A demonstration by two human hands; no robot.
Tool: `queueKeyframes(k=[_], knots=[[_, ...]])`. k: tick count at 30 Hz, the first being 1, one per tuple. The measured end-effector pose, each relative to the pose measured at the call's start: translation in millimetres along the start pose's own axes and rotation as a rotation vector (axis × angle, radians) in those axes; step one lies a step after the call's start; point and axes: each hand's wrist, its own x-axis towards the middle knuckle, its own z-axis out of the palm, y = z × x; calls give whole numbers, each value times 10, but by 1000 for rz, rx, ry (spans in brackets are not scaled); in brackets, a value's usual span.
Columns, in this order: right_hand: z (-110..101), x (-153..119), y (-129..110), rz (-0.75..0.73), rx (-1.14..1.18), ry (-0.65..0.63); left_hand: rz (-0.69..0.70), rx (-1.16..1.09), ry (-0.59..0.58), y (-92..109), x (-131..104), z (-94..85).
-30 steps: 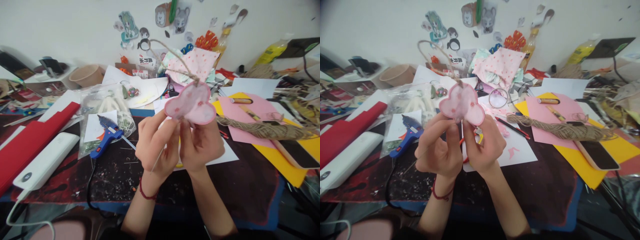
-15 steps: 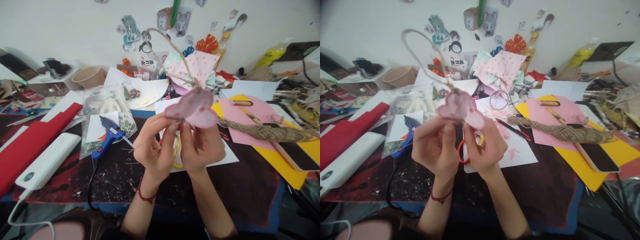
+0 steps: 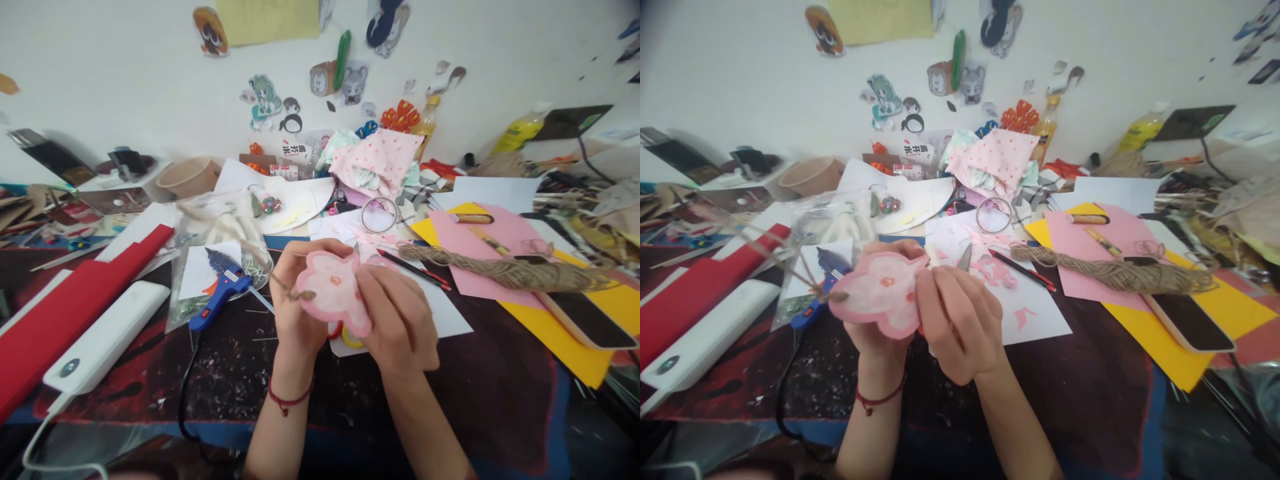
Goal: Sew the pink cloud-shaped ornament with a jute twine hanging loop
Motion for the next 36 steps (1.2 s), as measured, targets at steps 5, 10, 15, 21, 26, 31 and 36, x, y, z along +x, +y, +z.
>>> queueKeyframes(k=[5,10,15,21,26,31,36], knots=[[-33,12,-51,-6,-18,6,-31,19,0,17,-35,-5],[-23,-9,-28,66,33,25,-28,25,-10,21,-34,9],[120,5,38,424,352,98,63,132,98,-22,-16,46],[209,-23,37,699,597,65,339,451,188,-75,-81,88],[168,-4,23,718,568,36,464,573,183,-83,-108,87],[164,34,16,760,604,36,534,692,174,-72,-152,84],[167,52,4,801,648,50,541,798,185,-89,-182,96]])
